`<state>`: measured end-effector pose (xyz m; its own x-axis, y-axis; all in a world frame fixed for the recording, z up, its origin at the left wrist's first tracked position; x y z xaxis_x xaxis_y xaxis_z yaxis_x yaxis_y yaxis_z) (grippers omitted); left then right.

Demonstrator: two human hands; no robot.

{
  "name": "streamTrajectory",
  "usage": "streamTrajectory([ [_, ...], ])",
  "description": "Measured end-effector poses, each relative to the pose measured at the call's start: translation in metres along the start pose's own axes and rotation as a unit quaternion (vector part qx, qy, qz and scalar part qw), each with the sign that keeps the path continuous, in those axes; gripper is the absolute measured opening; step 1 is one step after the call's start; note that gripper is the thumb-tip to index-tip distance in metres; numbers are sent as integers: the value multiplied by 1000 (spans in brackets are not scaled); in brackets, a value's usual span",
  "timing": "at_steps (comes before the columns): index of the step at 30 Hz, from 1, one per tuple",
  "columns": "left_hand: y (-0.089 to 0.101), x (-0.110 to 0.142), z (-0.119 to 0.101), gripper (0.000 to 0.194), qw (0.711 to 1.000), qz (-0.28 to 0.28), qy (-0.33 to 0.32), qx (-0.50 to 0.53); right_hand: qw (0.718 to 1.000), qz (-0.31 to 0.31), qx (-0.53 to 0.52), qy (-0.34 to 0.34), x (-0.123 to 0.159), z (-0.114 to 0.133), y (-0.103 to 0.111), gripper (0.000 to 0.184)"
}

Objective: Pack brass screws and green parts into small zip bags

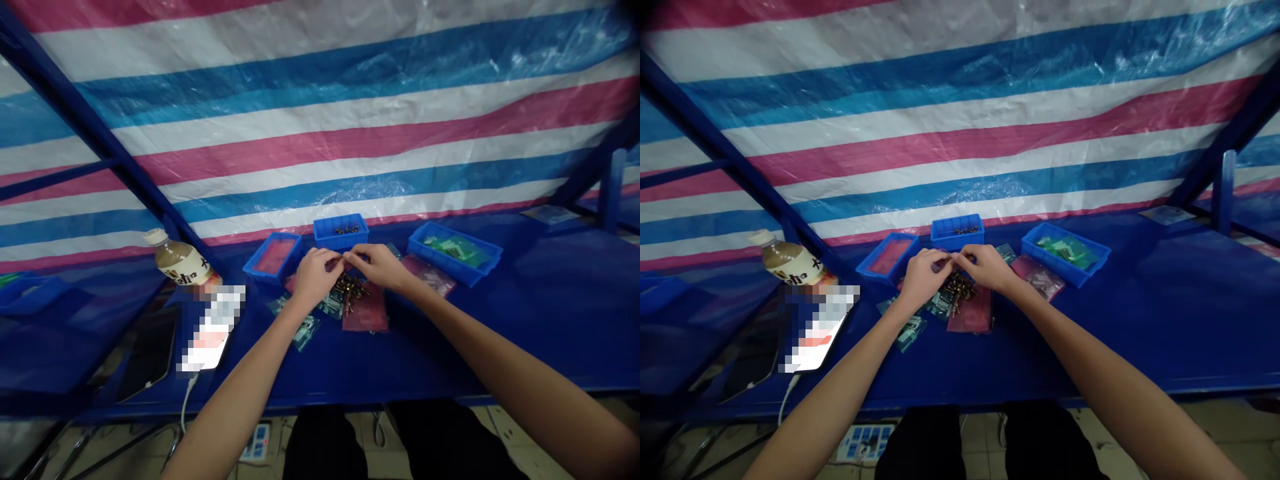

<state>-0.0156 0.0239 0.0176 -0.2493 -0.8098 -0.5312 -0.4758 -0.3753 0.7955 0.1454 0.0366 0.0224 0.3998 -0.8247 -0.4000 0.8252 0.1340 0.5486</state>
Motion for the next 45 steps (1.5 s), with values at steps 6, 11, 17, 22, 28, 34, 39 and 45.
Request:
streamTrajectory([
  [6,-2,2,-2,17,998,33,-33,-52,999,22,21,-19,0,-7,0,19],
  [11,-1,2,8,22,997,22,8,-72,995,97,30,-19,2,-6,-6,11],
  [17,-3,1,14,22,994,13,32,-101,976,217,-8,-30,5,4,-6,11],
  [22,-4,2,12,22,994,18,23,-109,999,28,-32,-23,-8,3,3,20],
  [28,-6,3,13,21,993,32,29,-113,987,-137,54,-63,-6,-23,5,41],
  [34,-8,2,15,22,986,86,19,-142,990,49,133,21,1,-27,-4,28],
  [39,-8,1,14,22,982,89,10,-164,967,132,206,77,2,-26,-16,25],
  [45,-8,2,12,22,983,83,11,-163,969,114,208,67,0,-24,-13,11],
])
Point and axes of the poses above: each hand's wrist, its own x-axis away from the middle knuckle, its own y-axis out of the back of the hand, z = x × y, the point moved 3 cm from there along -x, towards the middle knuckle, and after that the axes turned 11 degrees about -x, right-handed, at the moved point
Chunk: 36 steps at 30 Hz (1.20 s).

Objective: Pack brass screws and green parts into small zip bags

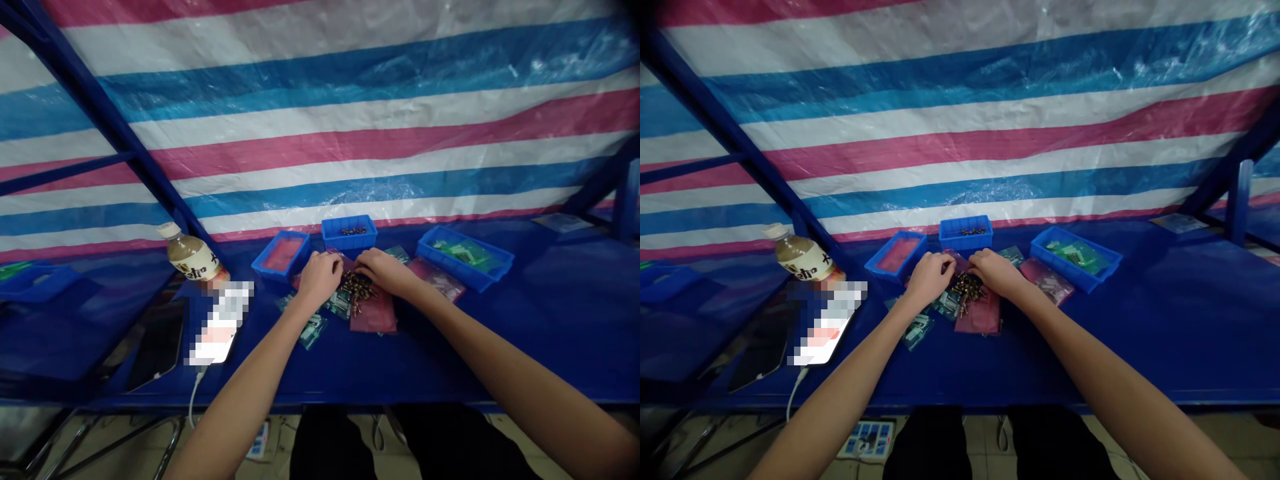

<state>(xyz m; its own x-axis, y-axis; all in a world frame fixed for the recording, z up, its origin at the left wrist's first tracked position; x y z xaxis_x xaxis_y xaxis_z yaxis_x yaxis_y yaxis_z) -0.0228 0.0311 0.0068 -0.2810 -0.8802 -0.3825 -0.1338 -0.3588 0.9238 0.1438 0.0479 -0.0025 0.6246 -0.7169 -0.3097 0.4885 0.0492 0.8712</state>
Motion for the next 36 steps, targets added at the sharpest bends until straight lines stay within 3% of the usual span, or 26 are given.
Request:
streamTrajectory([
  [3,4,0,-2,22,999,-6,5,47,999,-50,-8,1,1,2,7,12],
  [6,6,0,-5,24,986,11,15,163,996,-93,-8,18,3,8,13,12],
  [10,1,-1,-6,30,951,42,23,306,995,-97,-18,11,5,13,12,9],
  [15,-11,-4,-2,34,923,46,32,381,992,-107,-55,49,5,14,13,9],
  [21,-11,-6,3,22,924,2,50,379,989,-114,-83,52,2,7,15,12],
  [27,-6,-5,1,19,938,12,48,343,994,-75,-50,58,3,4,12,16],
  [32,6,-3,9,27,950,-72,133,275,995,-51,-42,78,2,10,9,18],
  [34,11,-2,12,28,954,-96,150,241,994,-92,-32,50,-2,10,14,21],
  [36,14,-2,13,30,956,-106,150,229,982,-186,-9,-33,-7,6,22,26],
])
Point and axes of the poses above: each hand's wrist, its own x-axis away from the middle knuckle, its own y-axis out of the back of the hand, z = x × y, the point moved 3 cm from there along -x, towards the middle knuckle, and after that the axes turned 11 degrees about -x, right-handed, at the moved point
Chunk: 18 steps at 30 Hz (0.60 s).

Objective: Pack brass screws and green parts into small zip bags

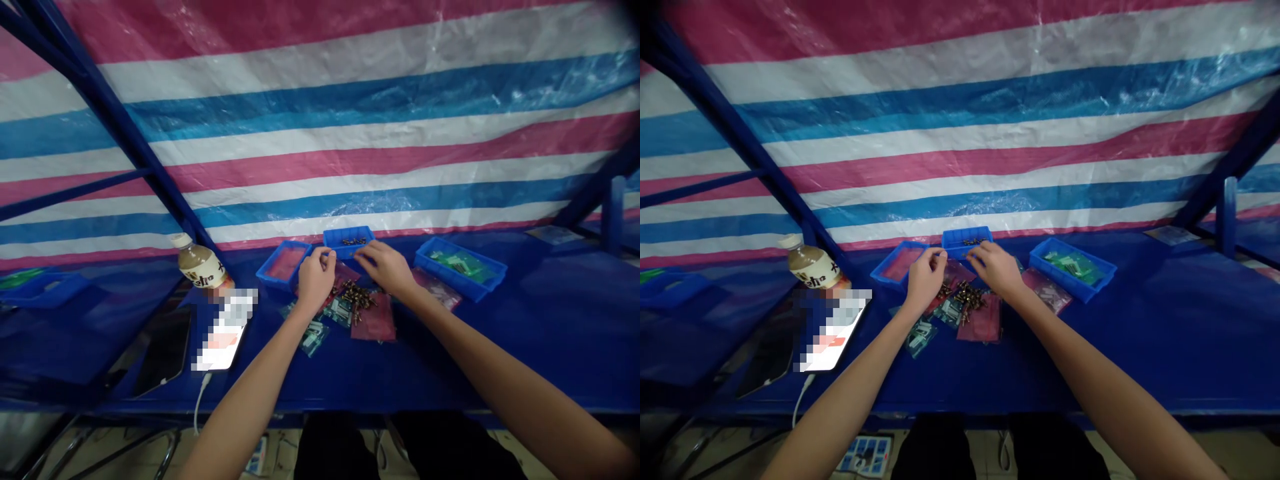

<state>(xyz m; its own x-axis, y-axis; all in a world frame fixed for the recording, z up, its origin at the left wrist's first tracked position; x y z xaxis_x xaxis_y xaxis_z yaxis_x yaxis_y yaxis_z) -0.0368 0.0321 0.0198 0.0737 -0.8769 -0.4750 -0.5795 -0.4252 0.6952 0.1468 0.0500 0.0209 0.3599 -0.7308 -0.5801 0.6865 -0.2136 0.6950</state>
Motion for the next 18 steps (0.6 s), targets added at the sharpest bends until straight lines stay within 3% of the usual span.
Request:
streamTrajectory([
  [2,1,0,0,32,1000,-4,-6,-9,992,-84,35,-83,-4,-7,6,34],
  [5,1,1,-1,32,999,-14,-5,-34,986,-96,47,-130,-1,-15,9,40],
  [8,0,2,-2,28,999,-9,-15,-51,991,-40,38,-123,7,-21,11,30],
  [13,-2,4,-2,20,995,2,-44,-88,986,151,4,-72,11,-22,11,20],
  [18,-4,6,-2,19,992,19,-47,-118,975,205,24,-82,12,-27,8,12],
])
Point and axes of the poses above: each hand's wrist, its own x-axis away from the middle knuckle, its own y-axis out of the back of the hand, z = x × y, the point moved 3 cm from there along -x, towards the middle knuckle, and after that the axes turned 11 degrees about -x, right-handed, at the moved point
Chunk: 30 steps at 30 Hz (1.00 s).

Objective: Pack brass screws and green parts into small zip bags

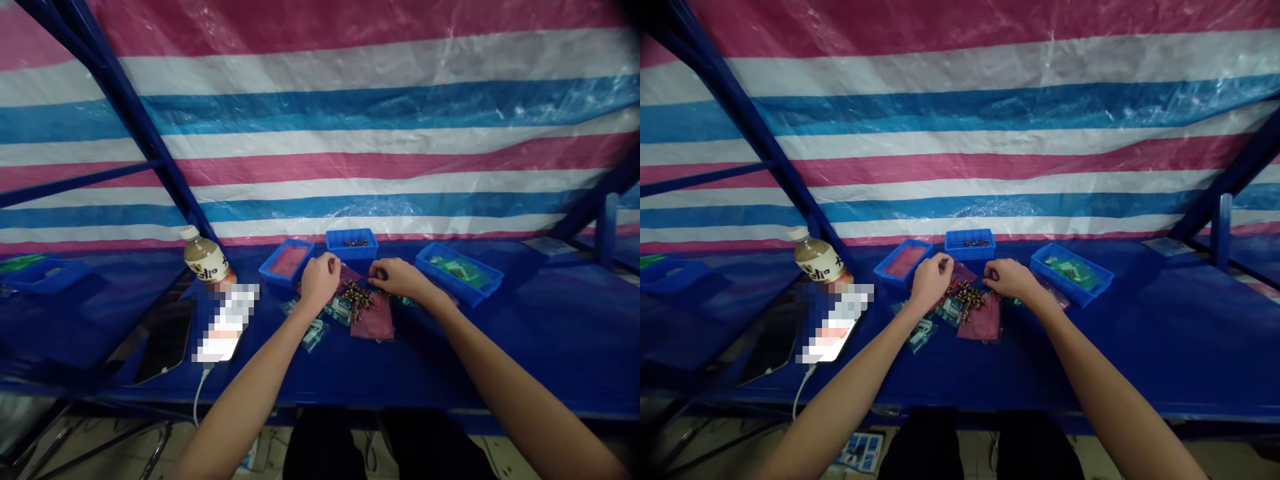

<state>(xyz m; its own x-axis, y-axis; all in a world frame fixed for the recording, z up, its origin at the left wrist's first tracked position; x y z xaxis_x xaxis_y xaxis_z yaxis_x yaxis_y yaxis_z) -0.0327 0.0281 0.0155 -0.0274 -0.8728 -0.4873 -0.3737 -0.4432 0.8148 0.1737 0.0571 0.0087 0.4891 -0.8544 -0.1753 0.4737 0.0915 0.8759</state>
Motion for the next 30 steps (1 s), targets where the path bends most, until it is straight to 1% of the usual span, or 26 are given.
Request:
streamTrajectory([
  [2,0,0,-1,19,1000,3,-1,-6,1000,17,0,18,-1,-2,-4,10],
  [4,-1,1,-1,19,1000,6,-1,-8,999,29,-2,40,-2,-2,-7,14],
  [6,-1,1,-1,19,1000,7,-3,-8,998,27,7,55,-3,-1,-8,17],
  [9,-2,1,-1,19,1000,6,-12,-6,998,-1,0,57,-3,3,-5,17],
  [12,-2,1,-4,20,1000,6,-27,5,993,-57,-92,48,-2,11,-1,18],
  [14,-2,2,-8,19,998,15,-54,20,979,-83,-184,35,-2,16,0,18],
  [16,-3,3,-14,17,995,27,-91,33,955,-85,-282,13,-2,21,-3,17],
  [18,-4,5,-19,17,991,33,-121,38,920,-74,-385,-7,-2,26,-8,15],
  [20,-4,6,-22,17,990,30,-134,38,880,-61,-470,-20,-2,31,-13,14],
  [21,-4,6,-22,16,990,27,-137,37,864,-57,-500,-23,-2,32,-15,14],
  [23,-4,6,-21,14,990,20,-137,33,843,-59,-534,-30,-2,33,-18,16],
  [25,-4,6,-20,14,991,14,-130,26,831,-66,-551,-46,-3,32,-20,19],
  [27,-4,7,-19,14,992,9,-125,21,826,-70,-555,-64,-3,30,-21,22],
  [30,-4,7,-21,16,991,3,-129,20,836,-66,-539,-77,-3,27,-20,23],
])
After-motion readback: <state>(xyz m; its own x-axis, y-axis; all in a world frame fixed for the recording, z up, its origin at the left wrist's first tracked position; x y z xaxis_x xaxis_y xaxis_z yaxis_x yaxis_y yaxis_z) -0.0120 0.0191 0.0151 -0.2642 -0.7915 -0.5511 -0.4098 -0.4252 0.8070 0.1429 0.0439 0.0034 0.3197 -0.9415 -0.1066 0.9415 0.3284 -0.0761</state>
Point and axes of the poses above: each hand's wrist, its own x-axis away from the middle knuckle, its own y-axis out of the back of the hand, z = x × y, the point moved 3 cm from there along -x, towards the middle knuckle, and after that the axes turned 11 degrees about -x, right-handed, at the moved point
